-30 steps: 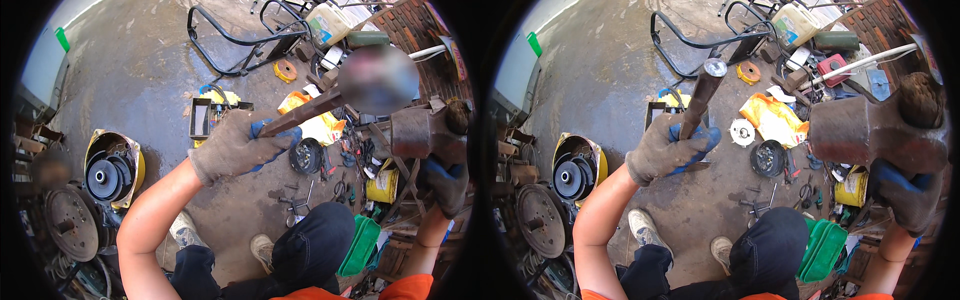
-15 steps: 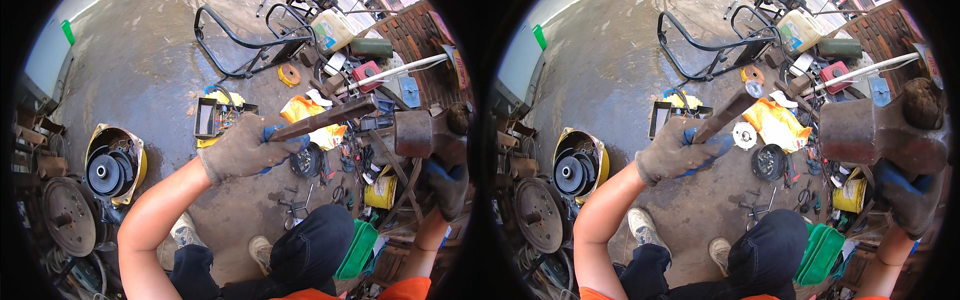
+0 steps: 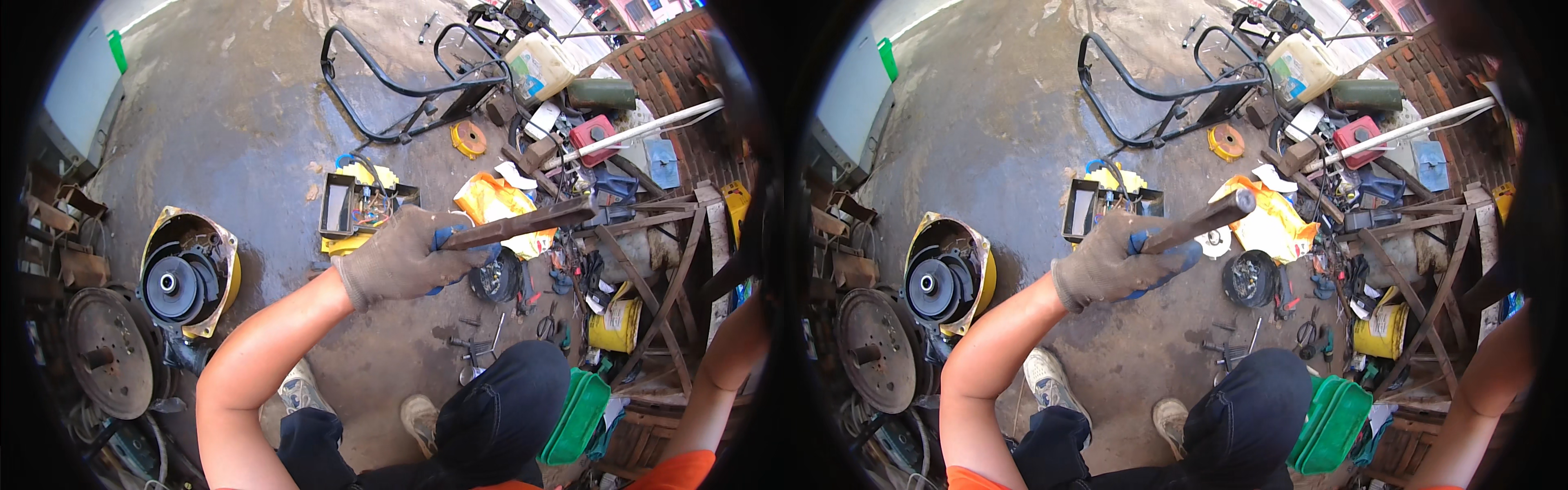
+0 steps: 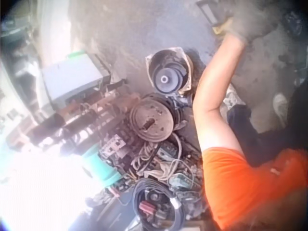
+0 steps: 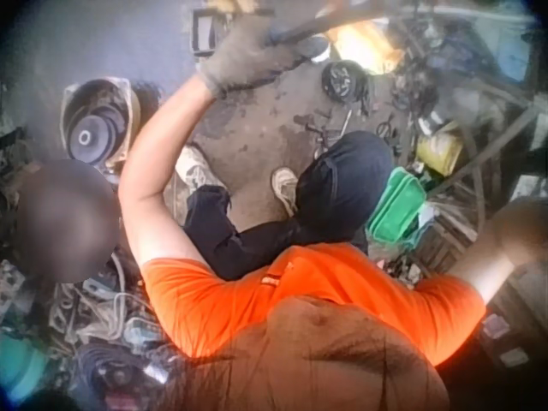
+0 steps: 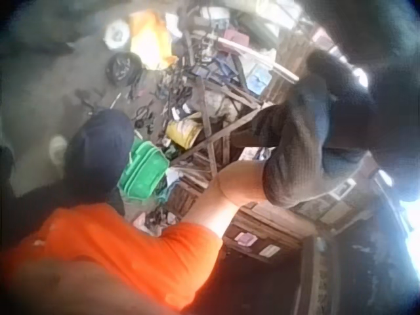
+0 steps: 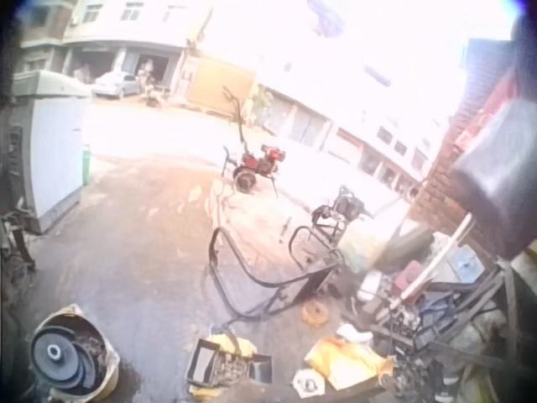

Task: The person disassembles a yellow electric motor by spraying lubricant, hammering a shaft, and using a cordless impact driver to remove bolts. They separate the motor housing and internal components, then reassemble parts and tighten bolts.

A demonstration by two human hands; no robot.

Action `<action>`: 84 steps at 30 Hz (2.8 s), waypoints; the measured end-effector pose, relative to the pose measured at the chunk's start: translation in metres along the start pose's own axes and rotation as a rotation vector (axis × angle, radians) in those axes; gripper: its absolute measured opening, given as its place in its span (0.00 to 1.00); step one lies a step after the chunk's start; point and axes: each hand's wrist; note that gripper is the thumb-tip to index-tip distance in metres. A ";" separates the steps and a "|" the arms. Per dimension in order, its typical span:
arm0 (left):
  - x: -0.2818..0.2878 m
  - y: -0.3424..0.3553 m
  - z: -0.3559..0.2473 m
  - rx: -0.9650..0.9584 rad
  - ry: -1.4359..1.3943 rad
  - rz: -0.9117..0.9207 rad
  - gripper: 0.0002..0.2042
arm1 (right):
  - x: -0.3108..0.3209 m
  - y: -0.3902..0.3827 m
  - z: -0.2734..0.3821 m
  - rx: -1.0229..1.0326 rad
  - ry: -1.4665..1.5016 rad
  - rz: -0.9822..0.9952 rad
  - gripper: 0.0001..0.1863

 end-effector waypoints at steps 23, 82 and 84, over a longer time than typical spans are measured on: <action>-0.005 -0.235 0.069 0.732 0.103 -0.676 0.09 | -0.255 -0.215 -0.024 -1.404 0.909 0.635 0.20; 0.017 -0.137 0.252 0.364 0.017 -0.508 0.37 | -0.460 -0.227 0.014 -0.686 0.714 0.700 0.38; 0.014 -0.131 0.248 0.402 -0.038 -0.537 0.36 | -0.469 -0.218 0.024 -0.629 0.717 0.603 0.35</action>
Point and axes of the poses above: each hand's wrist, its own y-axis towards the middle knuckle, its own x-axis out of the back of the hand, z = x × y, and after that the axes turned 1 degree about x, right-handed
